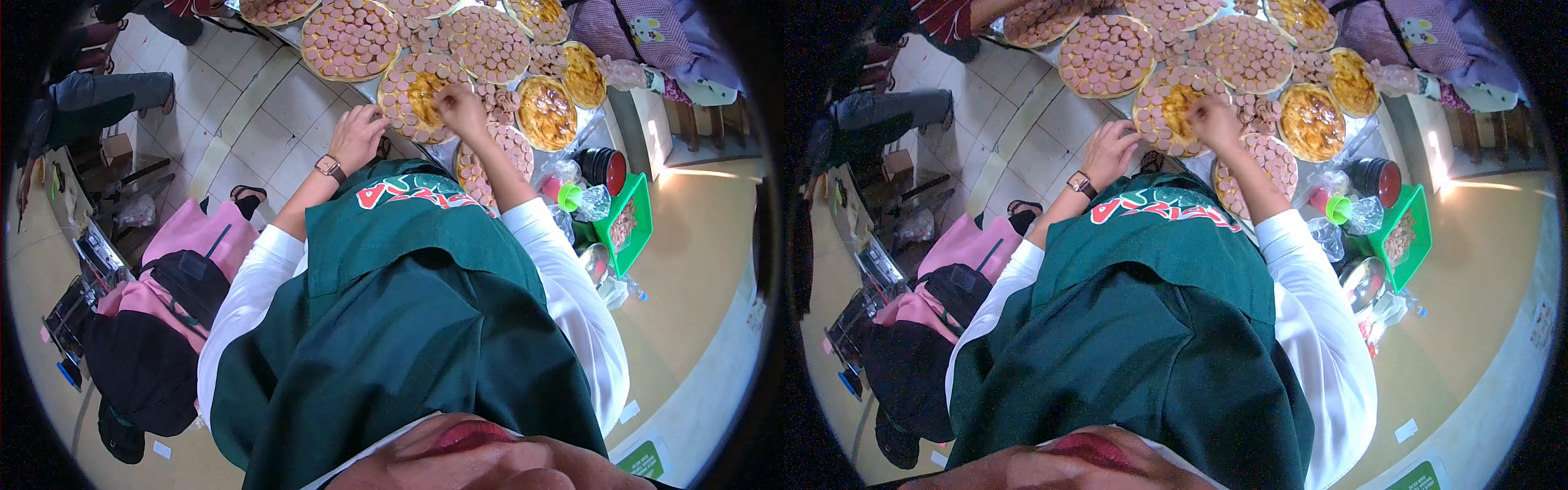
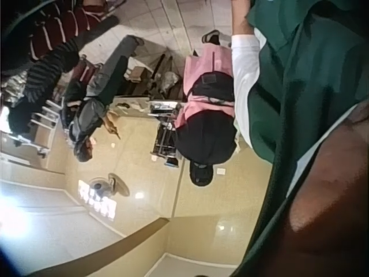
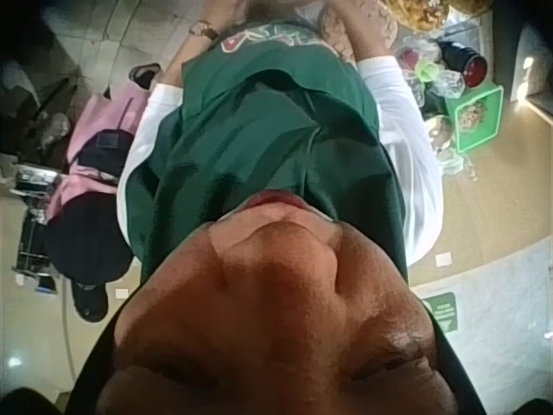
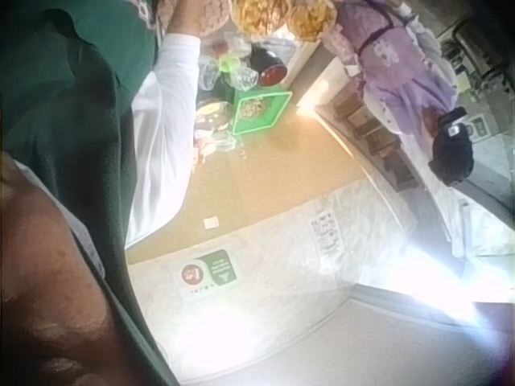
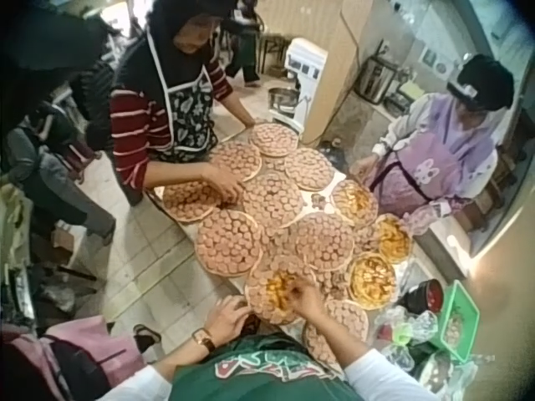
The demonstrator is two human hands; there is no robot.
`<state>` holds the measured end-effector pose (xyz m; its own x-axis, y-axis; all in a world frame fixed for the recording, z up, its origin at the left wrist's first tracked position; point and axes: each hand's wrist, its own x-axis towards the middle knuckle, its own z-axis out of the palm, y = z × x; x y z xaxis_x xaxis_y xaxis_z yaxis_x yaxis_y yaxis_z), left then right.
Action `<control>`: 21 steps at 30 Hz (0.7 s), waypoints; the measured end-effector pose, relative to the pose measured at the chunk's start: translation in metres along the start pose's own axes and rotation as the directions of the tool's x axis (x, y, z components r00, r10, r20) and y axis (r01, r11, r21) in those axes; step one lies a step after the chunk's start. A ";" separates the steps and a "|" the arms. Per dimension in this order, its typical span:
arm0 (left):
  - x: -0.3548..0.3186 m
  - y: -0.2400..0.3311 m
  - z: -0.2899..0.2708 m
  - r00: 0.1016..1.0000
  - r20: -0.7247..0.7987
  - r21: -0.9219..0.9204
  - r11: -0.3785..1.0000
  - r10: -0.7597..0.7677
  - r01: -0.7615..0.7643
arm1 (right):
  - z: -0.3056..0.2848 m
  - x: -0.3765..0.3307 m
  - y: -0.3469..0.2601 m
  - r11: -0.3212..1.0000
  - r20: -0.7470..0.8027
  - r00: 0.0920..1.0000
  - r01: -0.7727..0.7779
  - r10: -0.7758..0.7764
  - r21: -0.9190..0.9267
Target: Placing sliced meat toppings onto dough rounds at a prep table.
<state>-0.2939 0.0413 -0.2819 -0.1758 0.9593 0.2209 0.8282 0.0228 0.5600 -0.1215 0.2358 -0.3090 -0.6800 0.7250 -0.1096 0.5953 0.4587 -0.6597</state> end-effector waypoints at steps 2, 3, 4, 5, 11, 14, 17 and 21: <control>-0.001 0.002 0.001 1.000 -0.004 0.010 1.000 -0.002 0.002 | -0.026 0.001 0.016 0.993 -0.198 0.979 0.031 -0.053 -0.111; 0.000 0.002 0.002 1.000 0.010 0.018 1.000 -0.001 0.001 | -0.037 0.001 0.029 0.962 -0.271 0.952 0.070 -0.143 -0.263; 0.001 0.003 0.003 1.000 0.023 0.027 1.000 -0.001 0.000 | -0.046 0.002 0.042 0.907 -0.327 0.914 0.093 -0.242 -0.411; 0.003 0.004 0.004 1.000 0.026 0.026 1.000 0.003 -0.004 | -0.051 0.001 0.056 0.908 -0.330 0.914 0.089 -0.238 -0.410; 0.015 0.006 0.018 0.998 -0.039 -0.011 0.999 0.038 -0.039 | -0.058 0.005 0.082 0.930 -0.204 0.968 0.065 -0.147 -0.361; 0.021 0.004 0.023 0.999 0.005 0.027 0.999 0.039 -0.039 | -0.058 0.003 0.079 0.915 -0.191 0.974 0.037 -0.124 -0.401; 0.030 0.007 0.029 0.997 -0.011 0.041 0.997 0.071 -0.071 | -0.052 0.001 0.091 0.998 -0.215 0.976 -0.016 0.027 0.053; 0.035 0.008 0.030 0.998 0.035 0.091 0.994 0.060 -0.063 | -0.064 -0.008 0.029 0.380 0.386 0.874 -0.478 0.295 0.792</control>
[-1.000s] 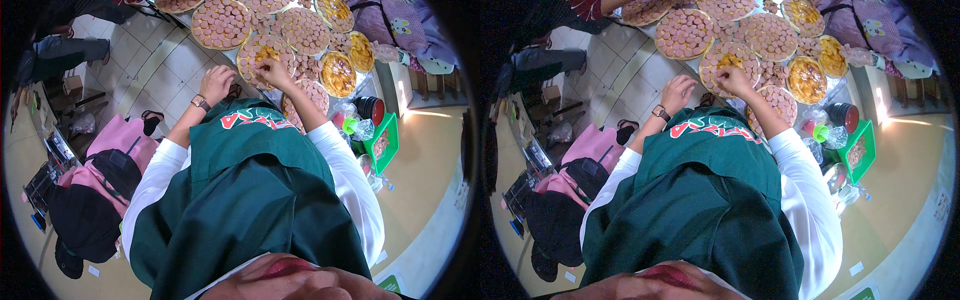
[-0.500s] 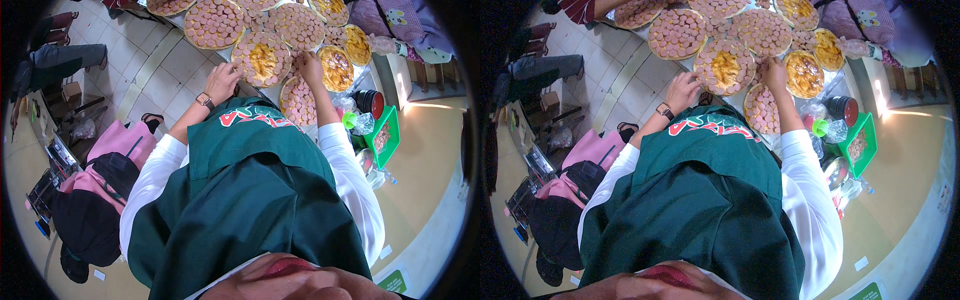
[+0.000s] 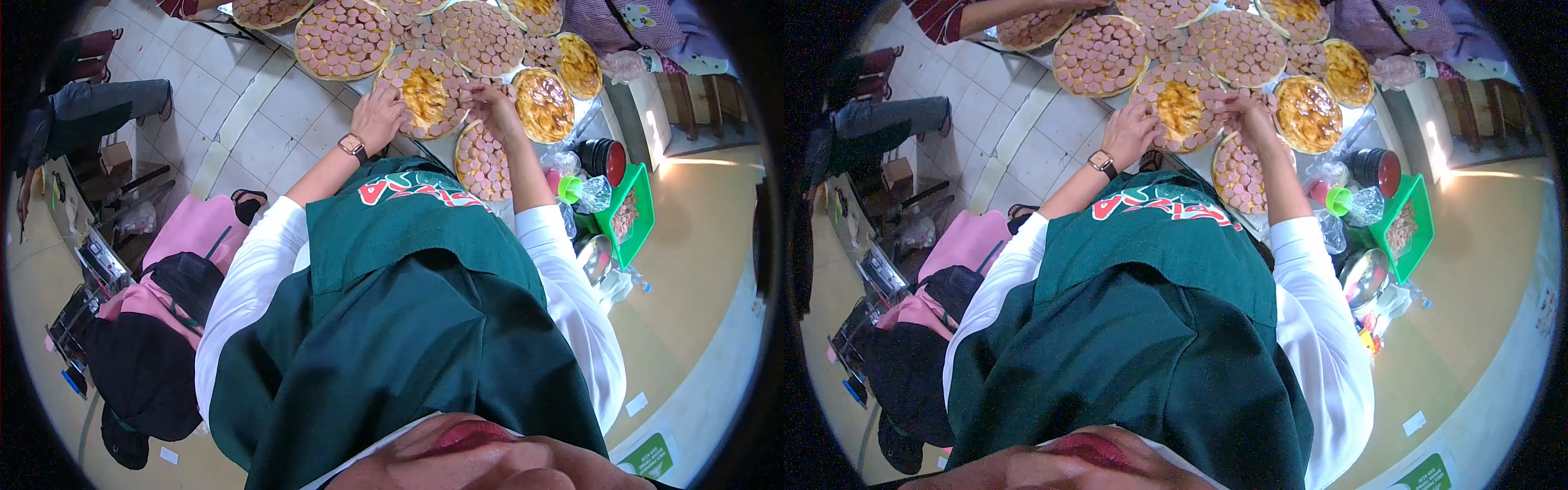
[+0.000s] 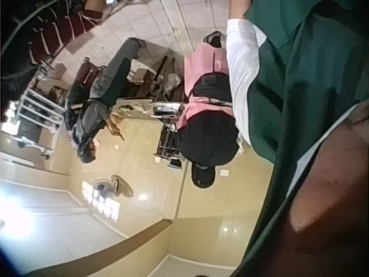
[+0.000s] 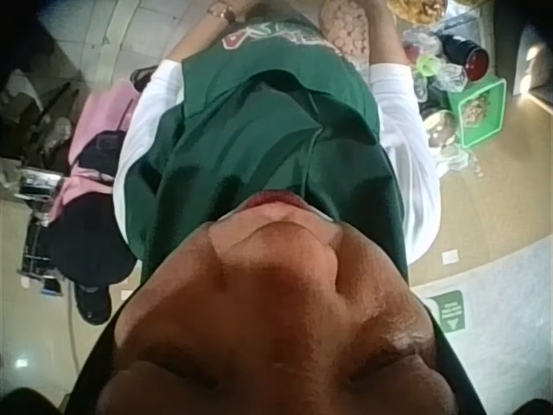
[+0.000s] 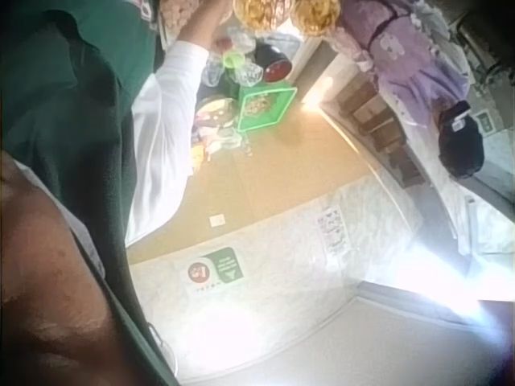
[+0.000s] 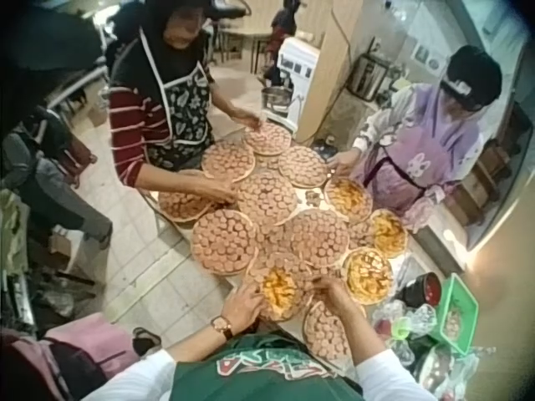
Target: Placing sliced meat toppings onto dough rounds at a prep table.
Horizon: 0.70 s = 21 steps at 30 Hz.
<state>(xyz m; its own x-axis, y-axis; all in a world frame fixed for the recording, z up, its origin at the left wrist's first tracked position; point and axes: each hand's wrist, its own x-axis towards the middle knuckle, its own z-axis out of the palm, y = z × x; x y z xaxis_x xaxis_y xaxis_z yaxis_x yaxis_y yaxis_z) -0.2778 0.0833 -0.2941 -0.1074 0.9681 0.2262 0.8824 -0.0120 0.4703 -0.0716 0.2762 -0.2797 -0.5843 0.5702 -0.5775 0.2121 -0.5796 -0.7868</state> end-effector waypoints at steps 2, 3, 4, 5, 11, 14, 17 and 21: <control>0.004 0.002 0.001 1.000 0.027 0.007 1.000 0.005 -0.005 | 0.019 -0.004 0.010 0.997 0.035 0.999 0.021 -0.019 -0.079; 0.007 0.003 0.002 1.000 0.029 0.004 1.000 0.011 -0.011 | 0.026 -0.005 0.017 0.997 0.031 0.999 0.022 -0.020 -0.077; 0.008 0.003 0.003 0.999 0.031 0.001 1.000 0.017 -0.017 | 0.031 -0.005 0.022 0.976 0.054 0.998 0.048 -0.037 -0.214; 0.009 0.003 0.004 0.999 0.032 0.001 1.000 0.018 -0.018 | 0.036 -0.005 0.027 0.935 0.081 0.995 0.076 -0.050 -0.347; 0.013 0.003 0.008 0.996 0.084 -0.019 1.000 -0.016 0.018 | 0.039 -0.003 0.043 0.482 0.081 0.908 0.293 -0.412 -0.826; 0.012 0.003 0.008 0.994 0.102 -0.023 0.998 -0.051 0.053 | 0.043 -0.008 0.036 0.278 0.132 0.873 0.289 -0.470 -0.916; 0.012 0.006 0.007 0.998 0.062 -0.021 0.999 -0.033 0.034 | 0.042 -0.009 0.035 0.302 0.120 0.891 0.271 -0.438 -0.914; 0.013 0.005 0.007 0.997 0.073 0.022 1.000 -0.022 0.021 | 0.045 -0.011 0.036 0.574 0.049 0.945 0.236 -0.322 -0.784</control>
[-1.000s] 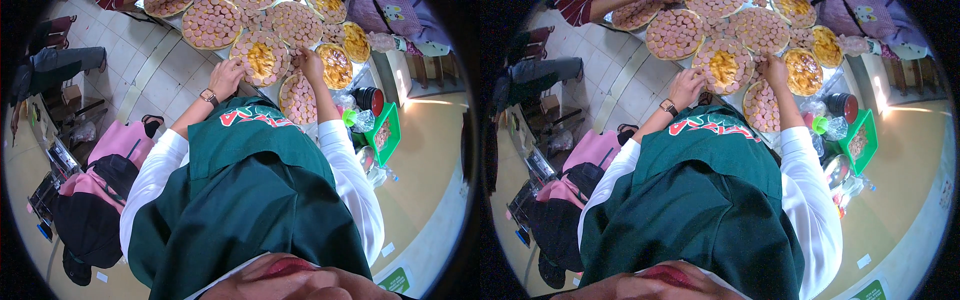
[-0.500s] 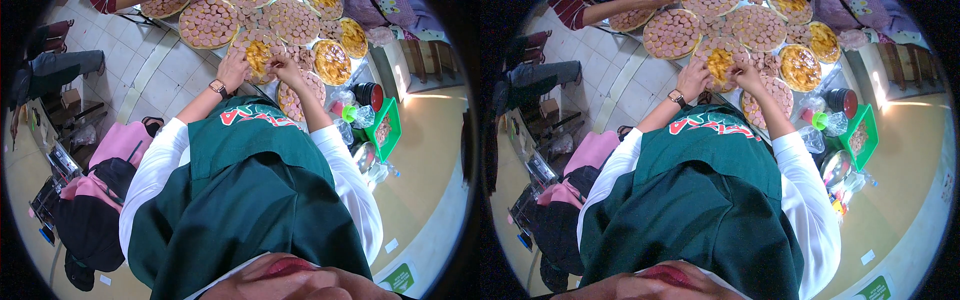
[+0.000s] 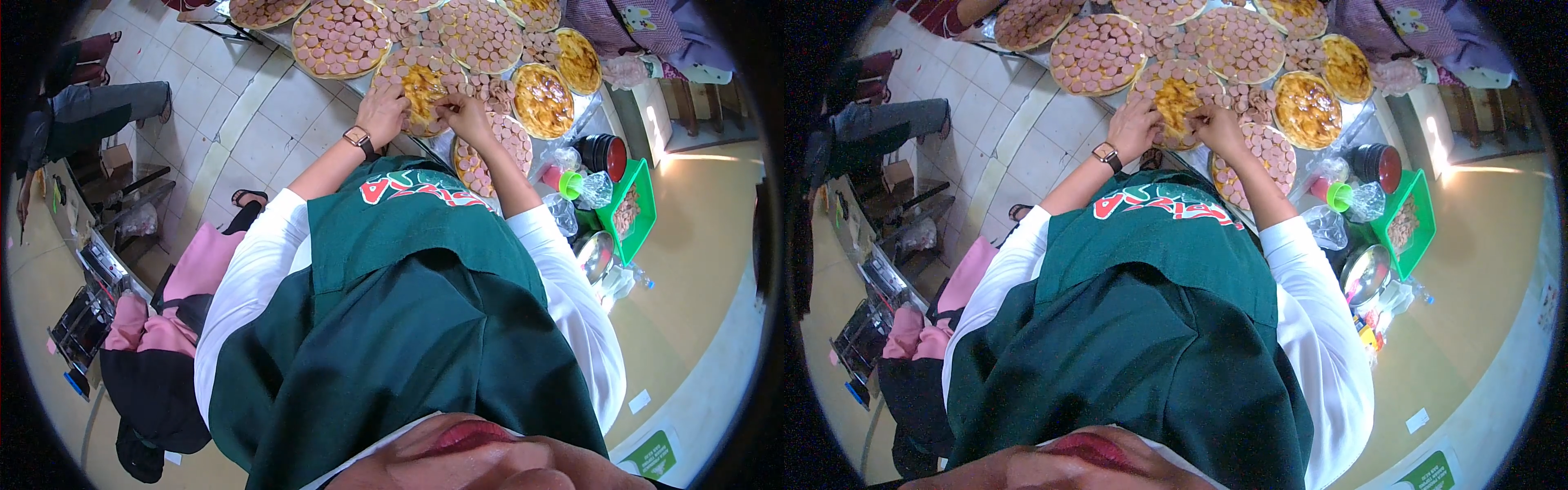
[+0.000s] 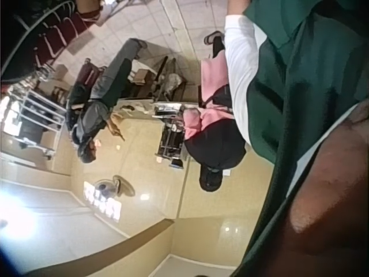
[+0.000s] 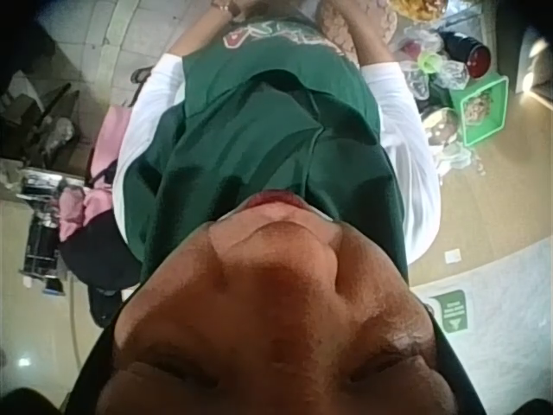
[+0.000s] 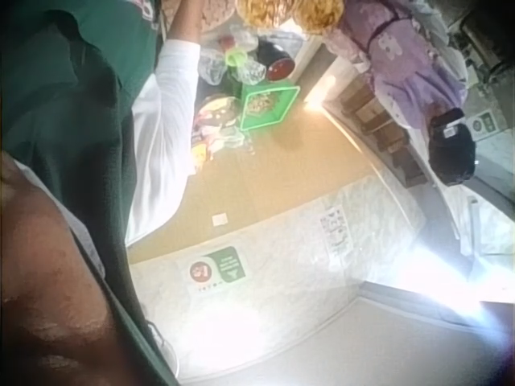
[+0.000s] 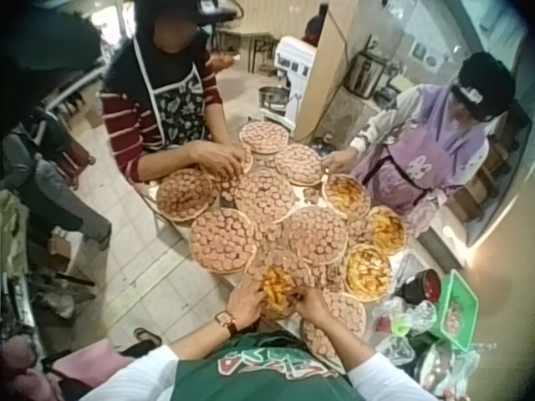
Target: Placing sliced meat toppings onto dough rounds at a prep table.
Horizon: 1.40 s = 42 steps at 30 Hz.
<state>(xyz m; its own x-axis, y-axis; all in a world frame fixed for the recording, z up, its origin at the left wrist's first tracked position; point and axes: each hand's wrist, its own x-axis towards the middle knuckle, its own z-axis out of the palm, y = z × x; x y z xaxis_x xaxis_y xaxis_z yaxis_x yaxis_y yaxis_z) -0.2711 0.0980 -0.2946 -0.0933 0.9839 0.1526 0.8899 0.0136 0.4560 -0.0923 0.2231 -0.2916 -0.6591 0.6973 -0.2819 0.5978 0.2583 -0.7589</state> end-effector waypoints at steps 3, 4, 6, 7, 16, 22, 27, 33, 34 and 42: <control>0.001 0.001 0.000 1.000 -0.016 -0.014 1.000 0.013 -0.014 | 0.012 0.002 0.005 0.999 0.028 0.999 0.023 -0.023 0.026; 0.002 0.001 -0.001 1.000 -0.015 -0.030 0.999 0.011 -0.012 | 0.014 0.002 0.008 0.999 0.025 0.999 0.021 -0.021 0.026; 0.003 -0.001 -0.002 1.000 -0.003 -0.036 0.999 0.015 -0.015 | 0.014 0.001 -0.002 0.922 0.003 0.977 0.204 -0.215 -0.330; 0.003 -0.002 -0.003 1.000 0.008 -0.044 0.999 0.022 -0.021 | 0.014 0.000 -0.006 0.922 0.006 0.976 0.206 -0.216 -0.328; 0.011 0.005 -0.020 0.952 0.164 -0.438 0.846 -0.258 0.304 | 0.027 0.012 -0.009 0.963 0.049 0.989 0.124 -0.139 0.238; -0.004 -0.024 -0.006 0.986 -0.087 -0.390 0.915 -0.146 0.101 | 0.023 0.011 -0.003 0.951 0.146 0.988 -0.093 0.052 0.295; -0.006 -0.007 -0.015 0.980 0.018 -0.392 0.900 -0.198 0.189 | 0.030 0.012 -0.006 0.928 0.118 0.993 -0.050 0.006 0.368; -0.006 -0.006 -0.017 0.943 0.048 -0.398 0.859 -0.331 0.322 | 0.034 0.012 -0.016 0.966 0.093 0.995 0.015 -0.040 0.257; -0.005 -0.006 -0.020 0.936 0.038 -0.350 0.873 -0.350 0.340 | 0.036 0.013 -0.014 0.966 0.088 0.995 0.012 -0.036 0.257; -0.012 -0.014 -0.022 0.983 -0.042 -0.211 0.963 -0.178 0.166 | 0.025 0.017 -0.022 0.984 -0.142 0.974 0.172 -0.178 -0.054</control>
<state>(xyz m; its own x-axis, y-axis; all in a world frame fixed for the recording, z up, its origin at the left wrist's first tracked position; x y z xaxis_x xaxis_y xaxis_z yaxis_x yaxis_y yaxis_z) -0.2924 0.0817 -0.2834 -0.2693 0.9572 0.1057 0.7474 0.1385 0.6497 -0.1278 0.2125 -0.2945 -0.6834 0.7279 -0.0561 0.4994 0.4100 -0.7632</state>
